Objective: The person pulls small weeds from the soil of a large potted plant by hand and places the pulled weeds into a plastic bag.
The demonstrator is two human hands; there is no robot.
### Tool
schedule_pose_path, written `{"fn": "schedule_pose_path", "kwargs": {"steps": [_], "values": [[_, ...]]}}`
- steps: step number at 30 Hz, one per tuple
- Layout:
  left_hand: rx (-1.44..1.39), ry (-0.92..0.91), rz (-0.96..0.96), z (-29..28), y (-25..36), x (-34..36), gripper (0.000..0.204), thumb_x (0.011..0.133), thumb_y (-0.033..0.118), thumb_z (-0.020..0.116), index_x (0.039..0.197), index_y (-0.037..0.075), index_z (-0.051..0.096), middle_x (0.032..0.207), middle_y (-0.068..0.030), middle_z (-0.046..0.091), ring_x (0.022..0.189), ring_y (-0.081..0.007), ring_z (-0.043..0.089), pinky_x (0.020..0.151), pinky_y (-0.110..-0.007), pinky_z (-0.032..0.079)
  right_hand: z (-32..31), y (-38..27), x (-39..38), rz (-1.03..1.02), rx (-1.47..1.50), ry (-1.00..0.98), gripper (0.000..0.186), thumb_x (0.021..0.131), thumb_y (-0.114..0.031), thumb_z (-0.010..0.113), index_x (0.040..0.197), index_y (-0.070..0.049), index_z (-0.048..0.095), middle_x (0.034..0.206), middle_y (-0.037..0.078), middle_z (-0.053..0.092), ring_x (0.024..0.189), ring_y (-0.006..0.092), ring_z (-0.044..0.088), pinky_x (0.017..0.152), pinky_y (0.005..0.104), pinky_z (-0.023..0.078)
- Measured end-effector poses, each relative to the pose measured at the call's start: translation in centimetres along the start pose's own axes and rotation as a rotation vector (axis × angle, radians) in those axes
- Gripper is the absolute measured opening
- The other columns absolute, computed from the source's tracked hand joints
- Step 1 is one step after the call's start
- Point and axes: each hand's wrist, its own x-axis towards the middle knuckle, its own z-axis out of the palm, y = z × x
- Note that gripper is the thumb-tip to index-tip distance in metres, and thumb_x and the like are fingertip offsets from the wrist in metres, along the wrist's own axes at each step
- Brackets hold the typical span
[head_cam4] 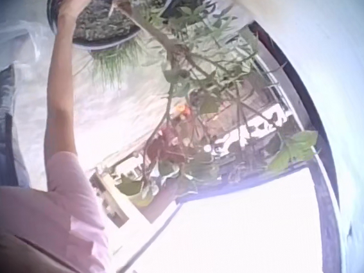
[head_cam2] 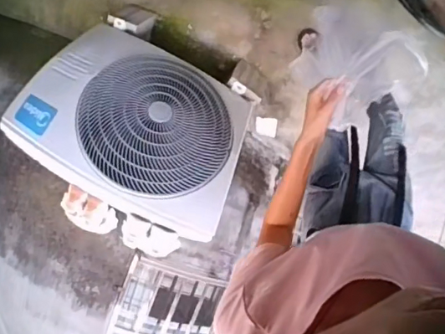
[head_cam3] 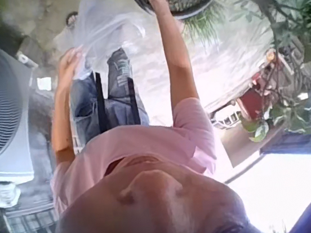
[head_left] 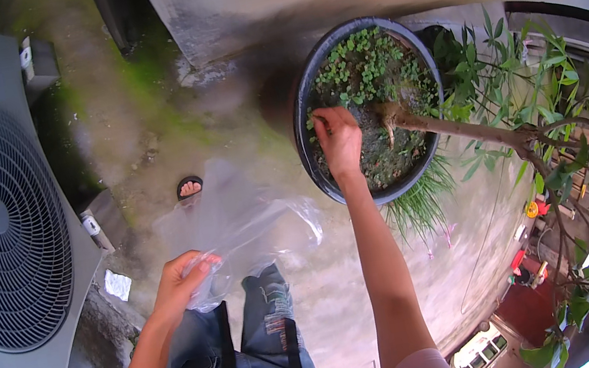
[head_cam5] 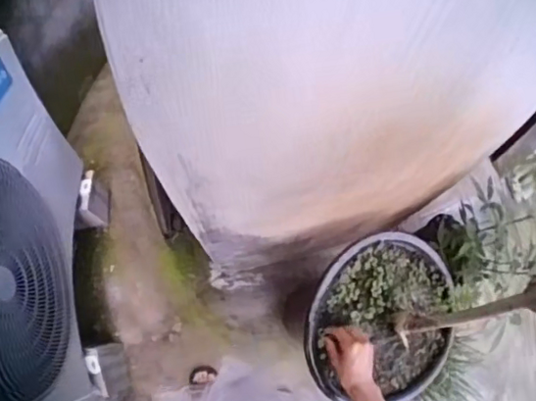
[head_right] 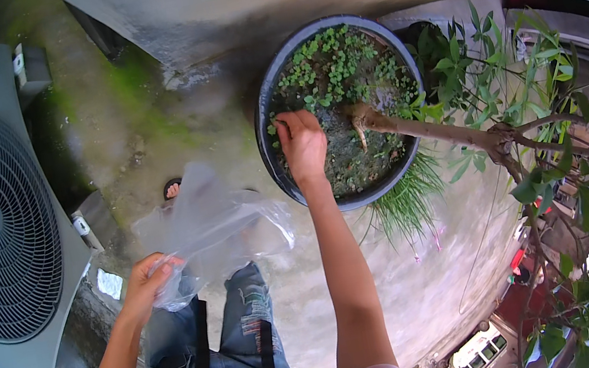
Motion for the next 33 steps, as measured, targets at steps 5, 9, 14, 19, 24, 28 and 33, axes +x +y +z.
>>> {"fn": "schedule_pose_path", "kwargs": {"steps": [5, 9, 14, 19, 24, 28, 33], "values": [[-0.012, -0.023, -0.091, -0.4, 0.1, 1.0, 0.022, 0.087, 0.024, 0.059, 0.096, 0.005, 0.065, 0.077, 0.0048, 0.059, 0.058, -0.0001, 0.04, 0.05, -0.018, 0.028, -0.6, -0.8, 0.1, 0.272, 0.308, 0.145, 0.01, 0.076, -0.004, 0.068, 0.085, -0.002, 0.065, 0.077, 0.008, 0.061, 0.057, 0.0155, 0.055, 0.053, 0.028, 0.045], [-0.042, 0.018, -0.034, -0.2, -0.3, 1.8, 0.02, 0.088, 0.023, 0.059, 0.096, 0.006, 0.065, 0.074, 0.0058, 0.059, 0.053, 0.0002, 0.035, 0.046, -0.018, 0.024, -1.2, 0.0, -0.1, 0.103, 0.201, -0.023, 0.019, 0.074, 0.001, 0.067, 0.092, -0.004, 0.066, 0.077, 0.007, 0.058, 0.062, 0.0149, 0.056, 0.057, 0.0262, 0.046], [-0.051, -0.004, -0.126, 0.7, -0.1, 1.8, 0.02, 0.087, 0.024, 0.059, 0.095, 0.006, 0.065, 0.074, 0.0056, 0.058, 0.05, -0.0001, 0.033, 0.044, -0.018, 0.022, -0.6, 0.2, 1.0, -0.1, 0.084, -0.139, 0.04, 0.068, 0.005, 0.065, 0.106, -0.006, 0.061, 0.09, 0.01, 0.056, 0.078, 0.0238, 0.058, 0.068, 0.032, 0.049], [-0.036, 0.0, -0.128, 1.5, -0.2, 2.0, 0.022, 0.088, 0.025, 0.058, 0.095, 0.005, 0.065, 0.073, 0.0058, 0.056, 0.051, -0.0002, 0.034, 0.044, -0.018, 0.023, 0.1, 0.2, 1.6, -0.07, 0.05, -0.12, 0.028, 0.067, 0.001, 0.067, 0.095, -0.004, 0.064, 0.079, 0.009, 0.057, 0.072, 0.0223, 0.057, 0.064, 0.0311, 0.047], [-0.054, 0.037, -0.063, 2.6, 0.5, 2.4, 0.024, 0.089, 0.025, 0.057, 0.097, 0.005, 0.064, 0.073, 0.0052, 0.056, 0.056, -0.0002, 0.038, 0.047, -0.018, 0.026, 0.6, 0.4, 1.7, 0.0, 0.092, -0.055, 0.015, 0.069, -0.002, 0.067, 0.084, -0.003, 0.065, 0.075, 0.01, 0.059, 0.068, 0.0236, 0.057, 0.063, 0.0329, 0.046], [-0.153, 0.108, 0.053, 3.3, -0.5, 3.0, 0.024, 0.089, 0.025, 0.056, 0.101, 0.005, 0.064, 0.068, 0.0067, 0.052, 0.053, -0.0001, 0.035, 0.046, -0.018, 0.024, 0.0, -0.3, 1.0, 0.253, 0.228, 0.025, 0.009, 0.074, -0.005, 0.068, 0.082, -0.002, 0.065, 0.073, 0.011, 0.061, 0.06, 0.0201, 0.057, 0.059, 0.0308, 0.046], [-0.169, 0.034, 0.004, 4.0, 0.4, 2.8, 0.023, 0.091, 0.022, 0.054, 0.104, 0.005, 0.063, 0.059, 0.0097, 0.04, 0.049, -0.0007, 0.028, 0.045, -0.02, 0.019, -2.2, -0.3, 0.4, 0.393, 0.253, -0.058, 0.01, 0.075, -0.003, 0.066, 0.084, -0.004, 0.066, 0.068, 0.009, 0.059, 0.056, 0.0176, 0.053, 0.055, 0.03, 0.044]]}}
